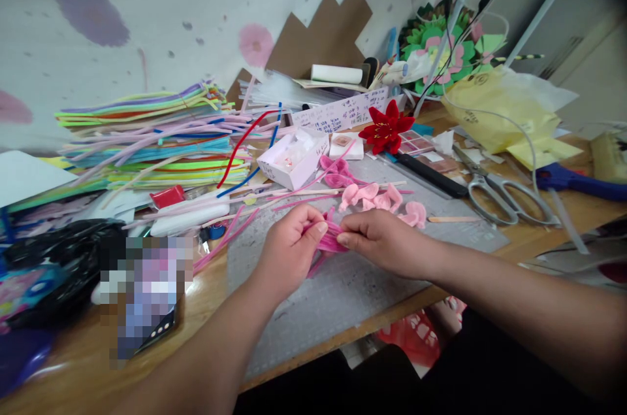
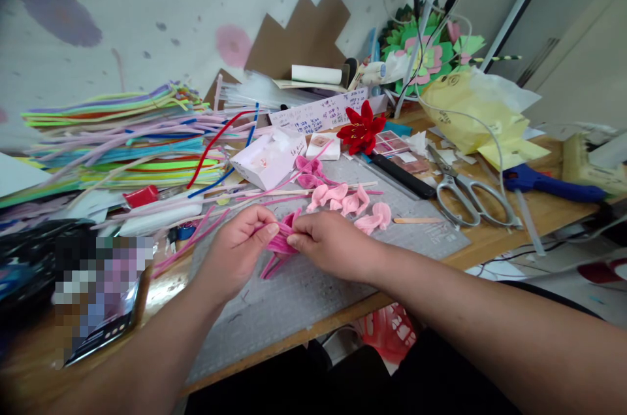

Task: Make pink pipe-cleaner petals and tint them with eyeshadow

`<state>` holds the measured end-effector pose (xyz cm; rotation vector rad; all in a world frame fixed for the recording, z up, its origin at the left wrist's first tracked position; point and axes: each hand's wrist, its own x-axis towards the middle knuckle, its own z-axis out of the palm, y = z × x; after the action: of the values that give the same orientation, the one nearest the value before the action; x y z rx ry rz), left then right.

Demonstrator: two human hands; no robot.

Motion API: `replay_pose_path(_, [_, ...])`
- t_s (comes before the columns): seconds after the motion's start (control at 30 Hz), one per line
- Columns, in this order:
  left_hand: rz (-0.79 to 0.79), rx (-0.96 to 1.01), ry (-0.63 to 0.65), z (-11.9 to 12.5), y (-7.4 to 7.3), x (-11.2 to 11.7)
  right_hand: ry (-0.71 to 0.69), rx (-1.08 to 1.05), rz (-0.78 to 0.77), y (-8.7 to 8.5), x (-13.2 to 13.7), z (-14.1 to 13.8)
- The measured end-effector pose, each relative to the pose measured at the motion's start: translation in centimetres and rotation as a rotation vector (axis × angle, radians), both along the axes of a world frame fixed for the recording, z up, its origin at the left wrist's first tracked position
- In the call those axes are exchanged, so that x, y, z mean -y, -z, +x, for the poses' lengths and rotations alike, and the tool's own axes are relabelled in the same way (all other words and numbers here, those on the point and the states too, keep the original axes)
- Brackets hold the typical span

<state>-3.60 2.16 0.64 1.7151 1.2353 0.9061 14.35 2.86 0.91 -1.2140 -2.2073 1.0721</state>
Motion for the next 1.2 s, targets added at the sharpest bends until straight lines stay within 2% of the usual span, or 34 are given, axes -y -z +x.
replay_pose_path(0.17, [-0.246,0.082,0.063,-0.1,-0.3,-0.2,0.038,-0.074,-0.01,0.1,-0.2,0.4])
replay_pose_path(0.23, [-0.291,0.125,0.068,-0.2,-0.2,-0.2,0.052,-0.115,-0.04,-0.1,-0.3,0.6])
replay_pose_path(0.53, [-0.363,0.237,0.059,0.3,-0.1,-0.1,0.051,-0.357,-0.223,-0.1,-0.3,0.7])
replay_pose_path(0.8, [-0.417,0.322,0.08,0.5,-0.3,0.2,0.159,-0.442,-0.279,0.8,-0.3,0.3])
replay_pose_path(0.97, [-0.393,0.271,0.108,0.4,-0.1,0.1,0.141,-0.521,-0.39,0.6,-0.4,0.2])
replay_pose_path(1.03, [-0.373,0.237,0.117,0.3,0.0,0.1,0.139,-0.458,-0.361,0.4,-0.3,0.3])
replay_pose_path(1.2, [-0.348,0.16,0.155,0.4,0.1,0.2,0.153,-0.195,-0.117,-0.2,-0.3,0.5])
